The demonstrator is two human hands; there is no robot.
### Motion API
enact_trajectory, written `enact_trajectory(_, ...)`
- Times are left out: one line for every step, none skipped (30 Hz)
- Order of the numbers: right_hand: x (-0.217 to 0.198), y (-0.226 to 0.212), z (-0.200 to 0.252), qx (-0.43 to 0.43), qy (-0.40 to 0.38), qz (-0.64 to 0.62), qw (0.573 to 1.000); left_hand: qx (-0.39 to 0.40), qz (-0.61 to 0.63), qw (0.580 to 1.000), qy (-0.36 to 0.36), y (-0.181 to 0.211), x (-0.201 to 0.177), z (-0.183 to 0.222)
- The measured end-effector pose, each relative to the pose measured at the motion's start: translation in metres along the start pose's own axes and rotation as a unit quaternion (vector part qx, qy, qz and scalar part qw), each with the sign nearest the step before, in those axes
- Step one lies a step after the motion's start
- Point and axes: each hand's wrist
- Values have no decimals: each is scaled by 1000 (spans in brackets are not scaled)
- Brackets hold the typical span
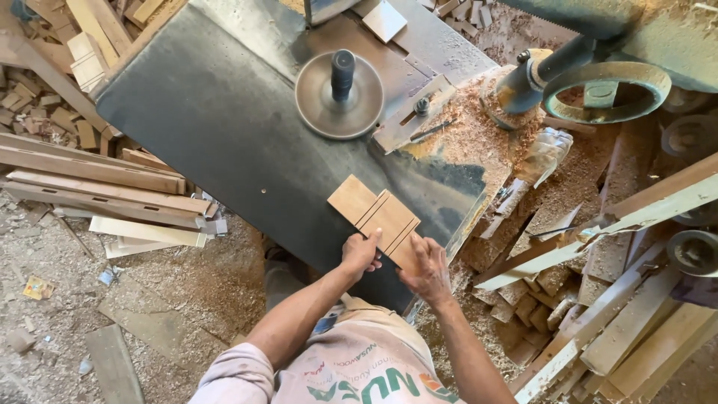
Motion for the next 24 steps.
enact_trajectory(2,5,-3,-5,-6,-1,1000,7,1,1000,4,4,1,0)
enact_trajectory(1,7,-11,-2,-7,-2,1000,5,-1,1000,4,8,3,-8)
enact_trajectory(-2,8,-18,-5,-3,-9,1000,8,5,1000,7,9,6,-14)
enact_trajectory(-3,9,-24,-8,0,-15,1000,11,11,1000,10,10,7,-20)
enact_trajectory(-14,9,-27,-15,-5,-14,1000,10,19,1000,12,6,10,-23)
enact_trajectory(-24,8,-30,7,-22,-51,998,23,-21,1000,-1,3,11,-25)
enact_trajectory(-34,5,-32,28,-43,-89,995,33,-60,998,-12,-2,11,-25)
enact_trajectory(-45,7,-38,20,-51,-87,995,29,-49,998,-8,-7,10,-21)
enact_trajectory(-55,6,-38,66,-83,-159,982,99,-92,990,-28,-13,8,-18)
enact_trajectory(-66,6,-39,112,-113,-229,960,167,-134,976,-47,-18,8,-14)
enact_trajectory(-67,10,-34,118,-108,-227,961,169,-139,974,-54,-25,9,-15)
enact_trajectory(-69,14,-29,235,-146,-409,870,278,-170,945,-26,-33,11,-16)
enact_trajectory(-70,17,-22,337,-176,-570,729,381,-197,903,4,-43,12,-15)
enact_trajectory(-82,2,-20,342,-170,-570,728,381,-199,903,-3,-36,11,-9)
enact_trajectory(-93,-13,-19,398,-160,-657,620,478,-252,841,31,-30,11,-2)
enact_trajectory(-104,-28,-18,444,-145,-730,498,568,-298,764,64,-23,11,4)
enact_trajectory(-97,-21,-7,444,-142,-731,499,570,-298,763,61,-34,16,-7)
enact_trajectory(-90,-14,4,448,-162,-759,444,563,-356,744,53,-44,21,-18)
enact_trajectory(-82,-8,19,452,-181,-784,385,551,-415,723,43,-57,26,-27)
enact_trajectory(-81,-12,23,454,-178,-785,383,550,-416,723,39,-57,26,-24)
enact_trajectory(-78,-18,28,442,-163,-801,369,521,-428,738,19,-58,26,-20)
enact_trajectory(-77,-23,33,431,-148,-816,356,490,-440,753,-1,-58,25,-17)
enact_trajectory(-71,-23,36,430,-143,-818,354,491,-443,750,-6,-51,26,-13)
enact_trajectory(-66,-23,39,433,-146,-823,336,478,-416,774,-14,-44,26,-9)
Point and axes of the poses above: each hand's wrist, its own z-axis away from the middle knuckle, its own x-axis out of the palm, y = z × x, and after that the axes turned 6 degrees about z, right-handed
